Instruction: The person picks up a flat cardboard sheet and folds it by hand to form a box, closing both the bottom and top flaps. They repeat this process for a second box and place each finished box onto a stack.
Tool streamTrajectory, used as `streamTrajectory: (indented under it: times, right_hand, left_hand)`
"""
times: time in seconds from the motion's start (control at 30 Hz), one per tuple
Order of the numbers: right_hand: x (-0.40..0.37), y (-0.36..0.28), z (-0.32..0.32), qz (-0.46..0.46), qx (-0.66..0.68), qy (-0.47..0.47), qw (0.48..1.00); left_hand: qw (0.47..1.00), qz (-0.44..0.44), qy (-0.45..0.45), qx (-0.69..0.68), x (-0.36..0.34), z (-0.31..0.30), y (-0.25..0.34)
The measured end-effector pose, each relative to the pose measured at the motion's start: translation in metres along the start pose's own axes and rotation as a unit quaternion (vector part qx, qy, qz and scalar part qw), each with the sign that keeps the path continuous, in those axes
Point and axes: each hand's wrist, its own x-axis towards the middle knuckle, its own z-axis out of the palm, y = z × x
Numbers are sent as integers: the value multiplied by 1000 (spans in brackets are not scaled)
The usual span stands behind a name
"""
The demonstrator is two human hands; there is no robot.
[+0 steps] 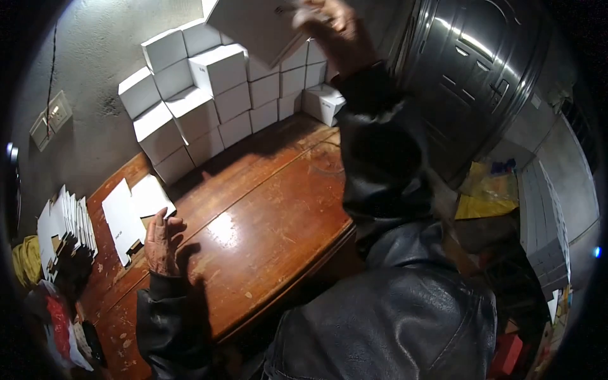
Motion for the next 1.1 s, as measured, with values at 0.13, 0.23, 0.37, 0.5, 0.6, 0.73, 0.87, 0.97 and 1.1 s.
streamTrajectory:
  times: [0.13,0.23,0.37,0.5,0.6,0.73,0.87,0.97,1.1]
  right_hand:
    - [-8,-21,-31,7,-73,115,991]
    - [-15,-17,-62,1,-122,174,977]
    - [-27,5,-100,-1,-187,163,969]
    - [-43,58,-117,15,-151,135,979]
    - [-59,85,-112,124,-205,129,962]
    - [-75,127,-100,147,-341,112,922]
    - [-84,150,-85,212,-403,92,885]
    - [-84,169,-78,208,-430,71,876]
    - [-82,186,-70,182,-468,54,863]
  left_hand:
    - [1000,19,-12,20,-2,2,-2]
    - [999,28,-19,33,-1,1,-6]
    - [997,36,-23,60,2,-2,-10]
    - [996,43,-33,66,2,-3,-14]
    - [996,43,-42,66,0,-1,-12]
    - [998,30,-47,42,0,0,-14]
    - [996,33,-62,60,2,-2,-16]
    - [992,39,-55,107,2,0,-14]
    - [988,47,-64,136,0,1,-13]
